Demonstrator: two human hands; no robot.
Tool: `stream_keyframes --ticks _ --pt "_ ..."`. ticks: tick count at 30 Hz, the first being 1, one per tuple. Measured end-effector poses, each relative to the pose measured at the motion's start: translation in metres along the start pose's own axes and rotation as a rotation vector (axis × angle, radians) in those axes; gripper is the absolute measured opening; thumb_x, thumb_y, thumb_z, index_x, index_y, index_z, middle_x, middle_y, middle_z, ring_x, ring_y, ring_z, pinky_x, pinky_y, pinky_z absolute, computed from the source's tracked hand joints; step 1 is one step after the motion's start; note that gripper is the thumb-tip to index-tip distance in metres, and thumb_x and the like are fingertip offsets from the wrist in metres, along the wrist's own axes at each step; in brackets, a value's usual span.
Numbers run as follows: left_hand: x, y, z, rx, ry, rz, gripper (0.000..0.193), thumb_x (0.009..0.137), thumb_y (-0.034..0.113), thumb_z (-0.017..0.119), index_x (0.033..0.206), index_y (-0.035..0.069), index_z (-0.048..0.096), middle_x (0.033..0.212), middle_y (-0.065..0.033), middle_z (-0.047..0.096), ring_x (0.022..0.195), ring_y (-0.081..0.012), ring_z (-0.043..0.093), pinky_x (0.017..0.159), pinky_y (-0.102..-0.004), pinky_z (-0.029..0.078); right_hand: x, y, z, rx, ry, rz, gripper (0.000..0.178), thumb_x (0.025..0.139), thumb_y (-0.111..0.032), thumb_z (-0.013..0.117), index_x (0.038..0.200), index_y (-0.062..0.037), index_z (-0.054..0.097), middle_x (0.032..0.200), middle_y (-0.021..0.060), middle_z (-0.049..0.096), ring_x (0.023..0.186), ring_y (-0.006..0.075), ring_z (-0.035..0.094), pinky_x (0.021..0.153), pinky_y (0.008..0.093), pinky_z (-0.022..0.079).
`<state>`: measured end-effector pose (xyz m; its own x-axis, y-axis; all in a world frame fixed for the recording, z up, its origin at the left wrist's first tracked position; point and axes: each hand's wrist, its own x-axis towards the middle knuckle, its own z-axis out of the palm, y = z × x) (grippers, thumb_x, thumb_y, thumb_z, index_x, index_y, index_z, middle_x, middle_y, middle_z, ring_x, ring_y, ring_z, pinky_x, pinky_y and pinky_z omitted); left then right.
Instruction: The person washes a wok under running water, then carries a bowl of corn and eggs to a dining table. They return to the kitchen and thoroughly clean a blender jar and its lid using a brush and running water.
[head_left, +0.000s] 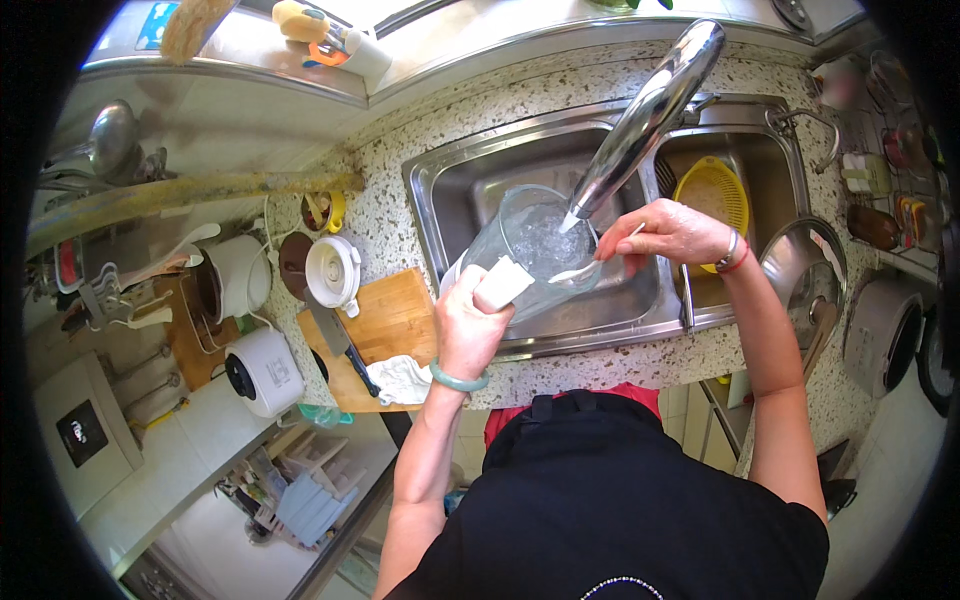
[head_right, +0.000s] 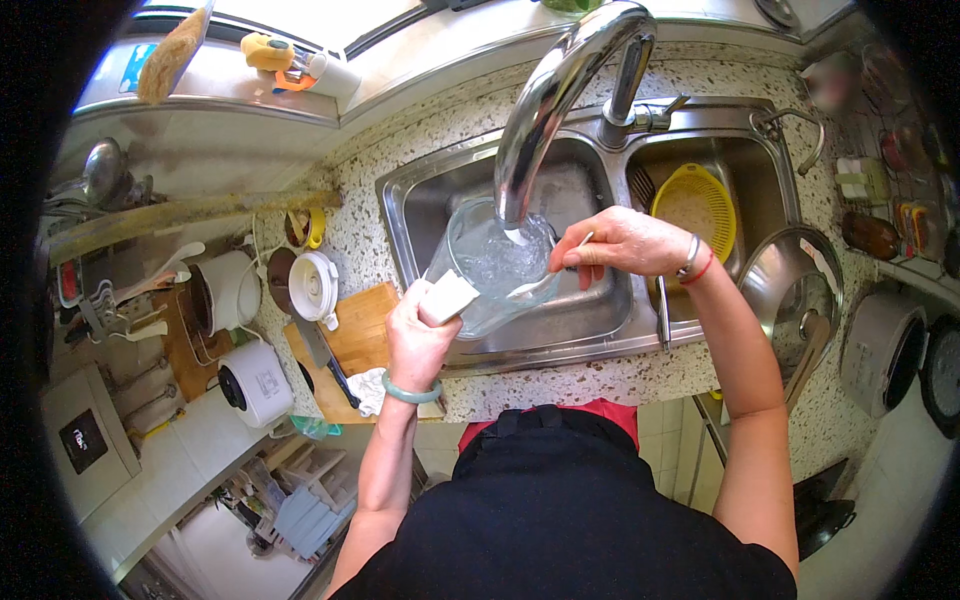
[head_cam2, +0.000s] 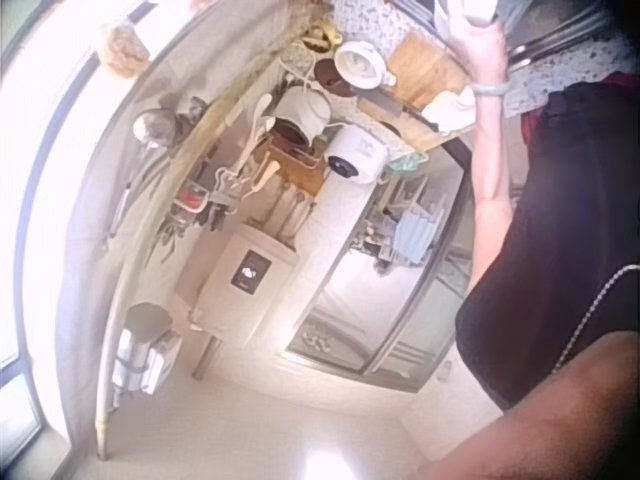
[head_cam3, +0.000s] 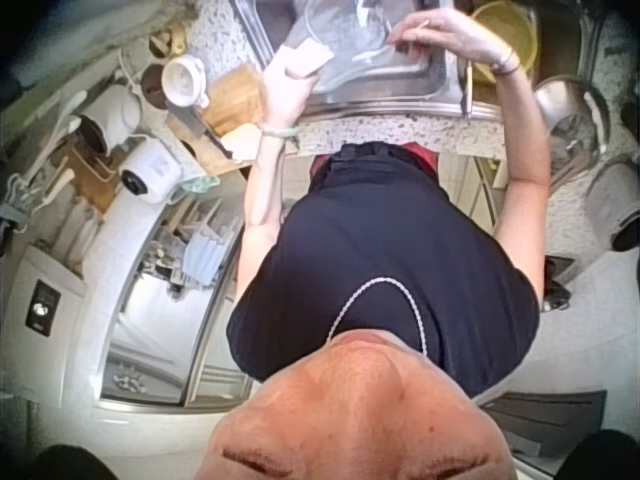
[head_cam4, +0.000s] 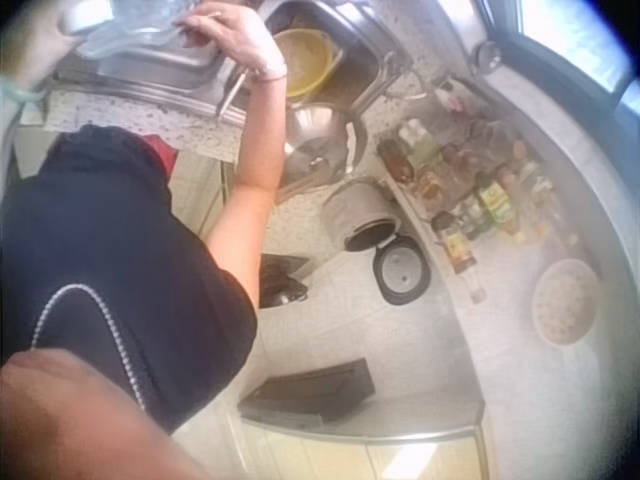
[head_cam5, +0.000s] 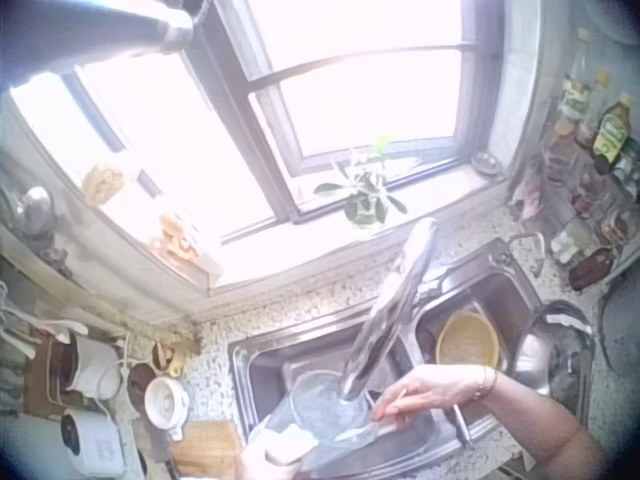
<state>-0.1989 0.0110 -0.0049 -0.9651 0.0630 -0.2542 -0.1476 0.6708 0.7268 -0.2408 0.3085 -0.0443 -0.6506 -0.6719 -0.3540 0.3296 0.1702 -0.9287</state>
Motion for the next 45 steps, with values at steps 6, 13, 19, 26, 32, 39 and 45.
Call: stream_keyframes --ticks 6,13,19,26,32,39,45 --pt "0.001 0.003 -0.008 -0.022 0.002 0.022 0.019 0.066 0.002 0.068 0.081 0.001 0.055 0.072 -0.0108 0.06 0.068 -0.0193 0.059 0.064 -0.0314 0.047 0.033 0.052 -0.003 -0.03 0.378 -0.184 0.027 0.101 -0.023 0.05 0.105 -0.0021 0.067 0.094 0.0032 0.069 0.079 0.0097 0.064 0.075 0.0261 0.052" --pt "0.001 0.019 -0.016 0.054 -0.078 -0.038 0.019 0.067 0.002 0.068 0.084 -0.001 0.059 0.076 -0.0087 0.064 0.072 -0.0132 0.06 0.068 -0.029 0.049 0.057 0.049 0.01 0.829 0.74 -0.42 0.038 0.102 -0.039 0.045 0.094 -0.0034 0.057 0.094 0.009 0.067 0.084 0.0181 0.065 0.086 0.033 0.052" --pt "0.003 0.041 -0.017 0.154 -0.181 -0.081 0.018 0.07 0.005 0.066 0.086 -0.001 0.061 0.077 -0.0144 0.067 0.073 -0.0177 0.065 0.069 -0.0316 0.05 0.073 0.049 0.004 0.725 0.819 -0.471 0.03 0.1 -0.032 0.053 0.097 -0.0037 0.061 0.068 -0.002 0.047 0.063 0.0077 0.046 0.062 0.026 0.045" --pt "0.009 0.048 -0.027 0.315 -0.285 -0.074 0.02 0.07 0.01 0.066 0.086 0.001 0.061 0.081 -0.0226 0.066 0.082 -0.0401 0.065 0.072 -0.0421 0.052 0.104 0.074 0.061 -0.124 0.477 -0.162 0.048 0.073 -0.03 0.082 0.112 -0.0078 0.063 0.093 0.0074 0.065 0.092 0.0197 0.063 0.084 0.0326 0.05" --pt "0.017 0.049 -0.031 0.281 -0.307 0.006 0.019 0.069 0.007 0.065 0.086 -0.002 0.061 0.077 -0.0172 0.065 0.074 -0.0235 0.066 0.07 -0.0335 0.05 0.133 0.097 0.072 -0.17 0.48 -0.092 0.046 0.082 -0.046 0.071 0.091 -0.0011 0.064 0.078 0.0218 0.064 0.073 0.0369 0.062 0.068 0.0399 0.049" --pt "0.026 0.042 -0.031 0.364 -0.377 0.129 0.021 0.069 0.009 0.066 0.087 -0.001 0.062 0.08 -0.0171 0.066 0.077 -0.0251 0.066 0.072 -0.0338 0.051 0.134 0.111 0.069 -0.145 0.61 -0.457 0.026 0.089 -0.031 0.06 0.097 -0.0071 0.064 0.081 0.02 0.064 0.079 0.0406 0.062 0.067 0.0447 0.049" --pt "0.027 0.043 -0.026 0.349 -0.42 0.098 0.021 0.069 0.009 0.063 0.088 0.001 0.064 0.082 -0.0158 0.062 0.076 -0.032 0.064 0.072 -0.0382 0.051 0.136 0.118 0.07 -0.469 0.552 -0.449 0.023 0.087 -0.021 0.059 0.11 -0.0161 0.062 0.085 0.0172 0.065 0.078 0.0379 0.063 0.064 0.0467 0.051"
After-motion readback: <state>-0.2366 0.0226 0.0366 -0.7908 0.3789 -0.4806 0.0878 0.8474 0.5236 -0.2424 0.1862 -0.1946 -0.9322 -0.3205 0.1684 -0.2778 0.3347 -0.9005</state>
